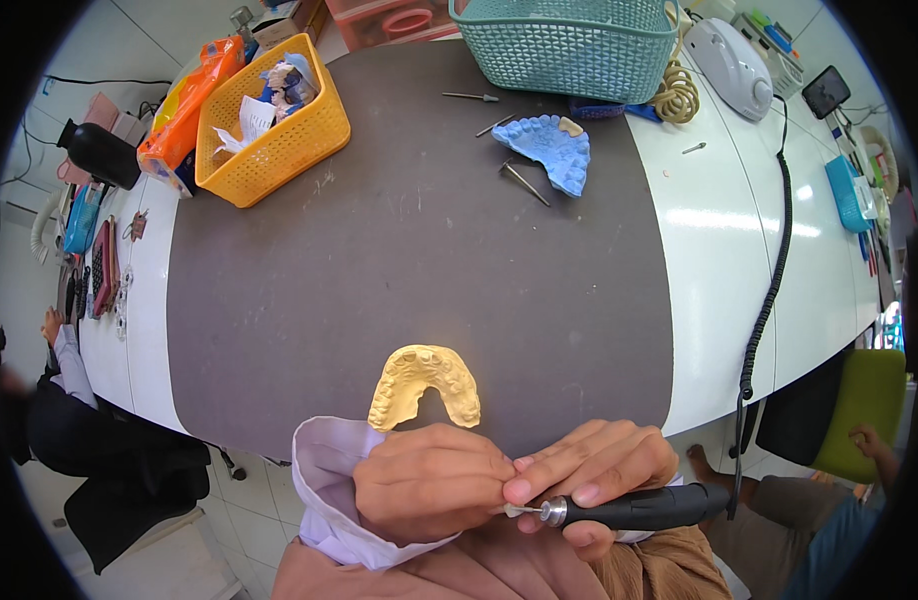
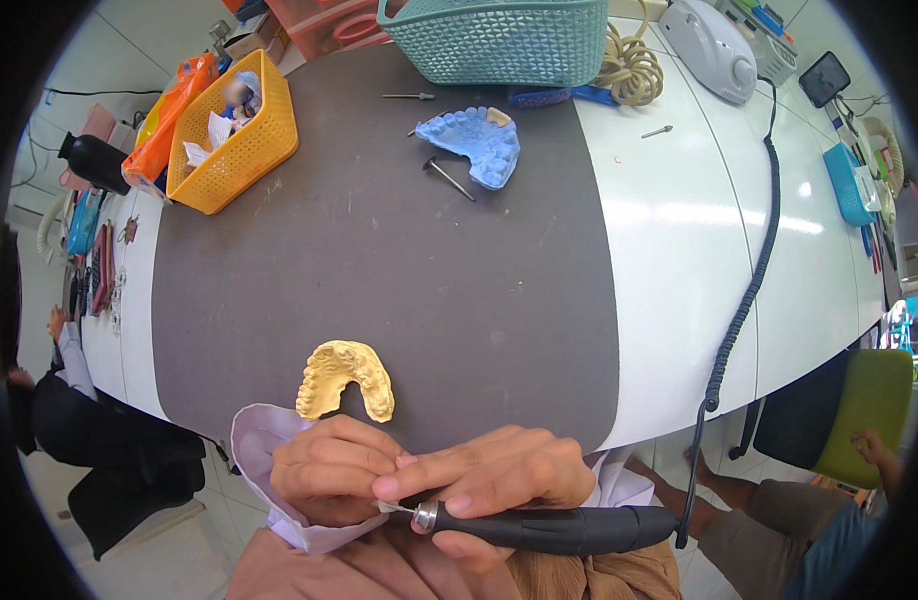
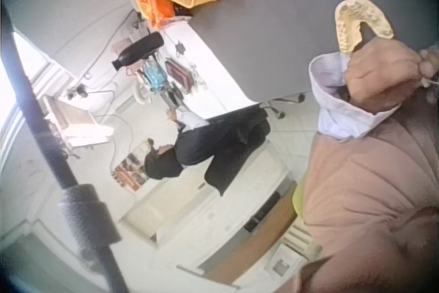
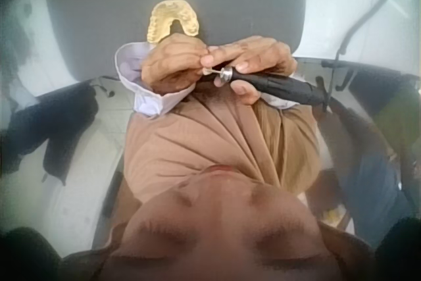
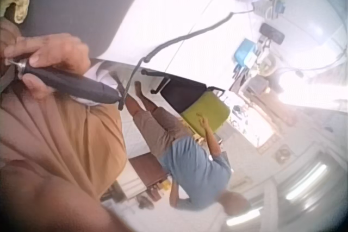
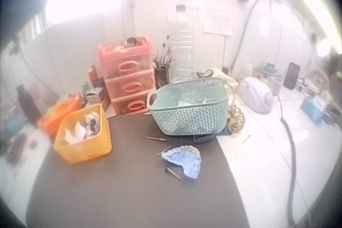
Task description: The person uses a rotary tool to grind and shape a small white object held in their left hand. They then pick up a yellow dental mold and use the rotary tool to work on its surface. The person alternates between grinding the small object and the mold, occasionally placing the tool on the table to inspect the items.
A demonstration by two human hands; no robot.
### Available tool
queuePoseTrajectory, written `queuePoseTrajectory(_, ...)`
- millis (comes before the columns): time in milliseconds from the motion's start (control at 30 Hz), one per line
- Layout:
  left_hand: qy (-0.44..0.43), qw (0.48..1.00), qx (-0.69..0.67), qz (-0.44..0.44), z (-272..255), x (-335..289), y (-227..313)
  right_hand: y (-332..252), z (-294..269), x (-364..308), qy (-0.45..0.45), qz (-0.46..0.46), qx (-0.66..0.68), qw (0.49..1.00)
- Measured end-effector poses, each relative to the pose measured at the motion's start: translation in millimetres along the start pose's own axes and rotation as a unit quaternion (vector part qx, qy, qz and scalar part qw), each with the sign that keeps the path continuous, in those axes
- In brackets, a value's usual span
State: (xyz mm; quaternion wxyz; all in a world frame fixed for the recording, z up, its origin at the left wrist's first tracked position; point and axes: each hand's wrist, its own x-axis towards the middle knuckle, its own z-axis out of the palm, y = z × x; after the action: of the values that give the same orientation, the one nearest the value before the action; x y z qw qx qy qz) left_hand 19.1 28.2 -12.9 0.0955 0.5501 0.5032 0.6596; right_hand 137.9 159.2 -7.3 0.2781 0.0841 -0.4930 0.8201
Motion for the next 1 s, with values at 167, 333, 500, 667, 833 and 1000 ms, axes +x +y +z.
queuePoseTrajectory(167,-0.023,0.999,-0.002,0.024,-2.0,0.5,-2.6,0.9,-3.9,2.8,-0.028,-0.022,0.001,0.999)
queuePoseTrajectory(333,-0.025,0.999,0.003,0.024,-2.5,1.3,-3.6,1.7,0.1,1.6,0.008,-0.016,0.013,1.000)
queuePoseTrajectory(500,0.023,0.999,-0.024,-0.013,1.9,-1.6,-0.1,2.1,-4.7,2.6,-0.033,-0.023,0.005,0.999)
queuePoseTrajectory(667,0.031,0.999,0.009,0.002,3.3,-4.0,-2.0,-0.1,-4.4,4.4,-0.026,-0.007,-0.007,1.000)
queuePoseTrajectory(833,-0.026,0.994,0.102,0.029,-3.2,-2.6,0.1,-10.5,-1.8,9.6,0.013,-0.001,-0.061,0.998)
queuePoseTrajectory(1000,-0.022,0.989,0.130,0.072,-0.7,-6.4,-6.0,-14.3,-11.1,8.7,-0.032,0.011,-0.108,0.994)
